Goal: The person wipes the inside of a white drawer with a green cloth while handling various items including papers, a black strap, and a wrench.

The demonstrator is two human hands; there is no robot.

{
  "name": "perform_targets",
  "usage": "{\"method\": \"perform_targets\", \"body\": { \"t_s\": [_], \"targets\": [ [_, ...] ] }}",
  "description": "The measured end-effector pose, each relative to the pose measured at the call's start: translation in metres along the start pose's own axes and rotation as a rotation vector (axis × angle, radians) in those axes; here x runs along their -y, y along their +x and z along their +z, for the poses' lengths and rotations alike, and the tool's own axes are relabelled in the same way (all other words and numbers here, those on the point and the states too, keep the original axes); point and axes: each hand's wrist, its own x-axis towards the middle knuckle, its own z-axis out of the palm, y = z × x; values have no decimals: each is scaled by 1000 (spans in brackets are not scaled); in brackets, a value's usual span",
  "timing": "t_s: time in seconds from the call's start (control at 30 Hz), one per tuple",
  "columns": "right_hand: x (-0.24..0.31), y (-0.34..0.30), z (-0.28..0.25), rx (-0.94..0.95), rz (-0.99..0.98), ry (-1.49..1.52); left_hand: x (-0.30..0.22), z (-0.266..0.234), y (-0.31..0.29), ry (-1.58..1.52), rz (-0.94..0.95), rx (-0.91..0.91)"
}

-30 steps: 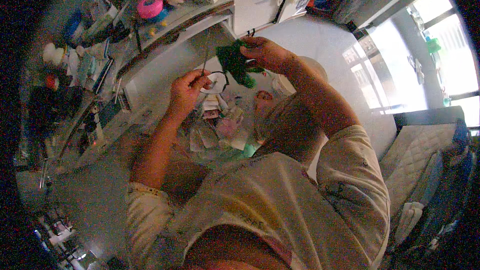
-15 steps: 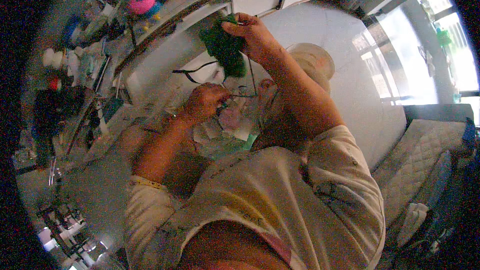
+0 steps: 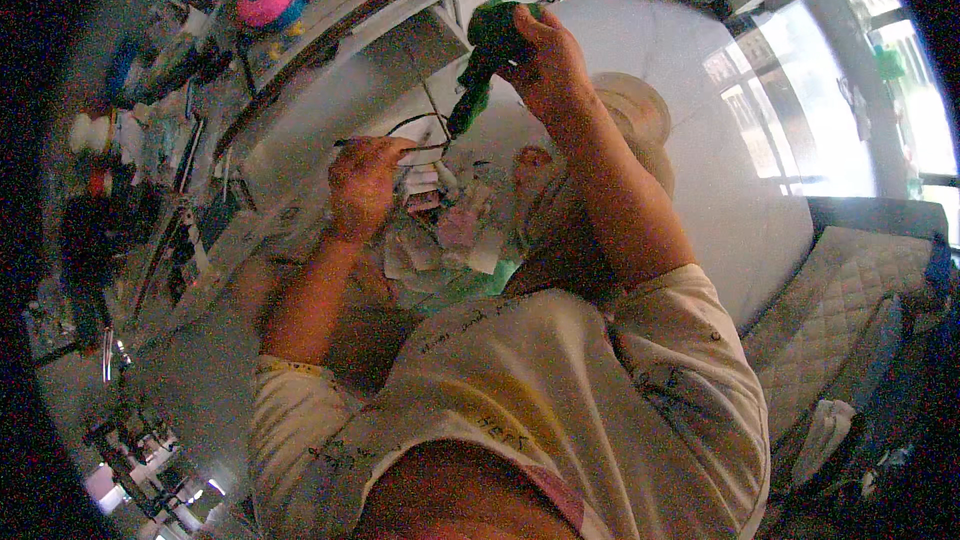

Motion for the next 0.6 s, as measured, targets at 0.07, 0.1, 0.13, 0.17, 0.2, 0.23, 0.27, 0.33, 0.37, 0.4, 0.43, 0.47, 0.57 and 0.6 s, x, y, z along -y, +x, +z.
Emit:
{"method": "perform_targets", "body": {
  "t_s": [0.07,0.1,0.13,0.17,0.2,0.23,0.27,0.33,0.37,0.4,0.43,0.47,0.57,0.6],
  "targets": [
    [1,-4,4,117,38,-16,3,2,0,17,-63,-10],
    [1,-10,7,190,67,-44,7,4,-1,28,-91,-9],
    [0,-15,9,264,97,-71,11,6,0,39,-120,-8],
    [-2,-19,8,316,128,-116,13,6,1,8,-110,-4],
    [-5,-23,8,364,158,-158,16,7,2,-24,-97,4],
    [-6,-27,8,413,188,-201,17,7,3,-56,-85,11],
    [-4,-30,10,475,247,-206,19,8,2,-69,-84,44],
    [-13,-29,12,443,190,-318,21,12,0,-94,-82,114],
    [-16,-28,13,426,161,-374,21,13,0,-67,-50,125],
    [-15,-30,18,398,140,-353,19,11,3,-40,-16,139],
    [-16,-28,16,348,127,-427,18,10,6,-14,19,154],
    [-17,-24,13,298,114,-501,17,9,8,-8,35,161],
    [-22,-17,13,229,51,-445,14,8,14,-4,63,181],
    [-23,-16,15,220,26,-383,14,10,15,-12,56,184]
  ]
}}
